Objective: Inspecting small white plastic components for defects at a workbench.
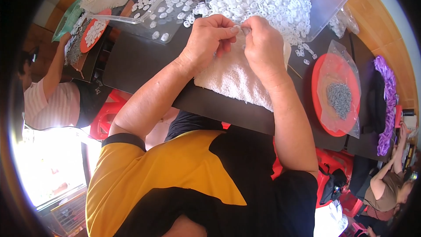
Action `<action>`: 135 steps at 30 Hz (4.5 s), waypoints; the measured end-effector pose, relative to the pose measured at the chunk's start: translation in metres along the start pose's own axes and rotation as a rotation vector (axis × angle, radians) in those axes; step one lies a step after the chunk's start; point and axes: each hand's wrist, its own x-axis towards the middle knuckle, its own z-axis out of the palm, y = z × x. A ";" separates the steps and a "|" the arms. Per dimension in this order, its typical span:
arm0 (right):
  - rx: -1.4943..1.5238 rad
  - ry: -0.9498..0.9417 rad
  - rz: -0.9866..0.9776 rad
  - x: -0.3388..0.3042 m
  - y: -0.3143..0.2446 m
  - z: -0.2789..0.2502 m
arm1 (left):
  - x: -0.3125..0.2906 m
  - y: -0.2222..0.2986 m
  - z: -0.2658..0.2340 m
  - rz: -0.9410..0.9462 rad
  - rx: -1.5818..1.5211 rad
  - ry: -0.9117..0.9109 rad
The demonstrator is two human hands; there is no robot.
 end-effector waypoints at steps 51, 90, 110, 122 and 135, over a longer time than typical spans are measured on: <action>0.841 0.032 0.488 0.008 -0.011 -0.018 | -0.006 0.009 0.001 0.071 -0.165 0.061; 0.896 -0.118 0.385 0.013 -0.017 -0.038 | -0.009 0.018 0.001 0.301 0.013 -0.203; 0.816 -0.345 0.541 0.011 -0.022 -0.045 | -0.013 0.013 -0.002 0.424 0.022 -0.168; 0.746 -0.268 0.421 0.010 -0.022 -0.040 | -0.017 0.026 -0.003 0.275 -0.090 -0.152; 0.840 -0.341 0.502 0.011 -0.017 -0.044 | -0.017 0.023 0.000 0.356 -0.030 -0.193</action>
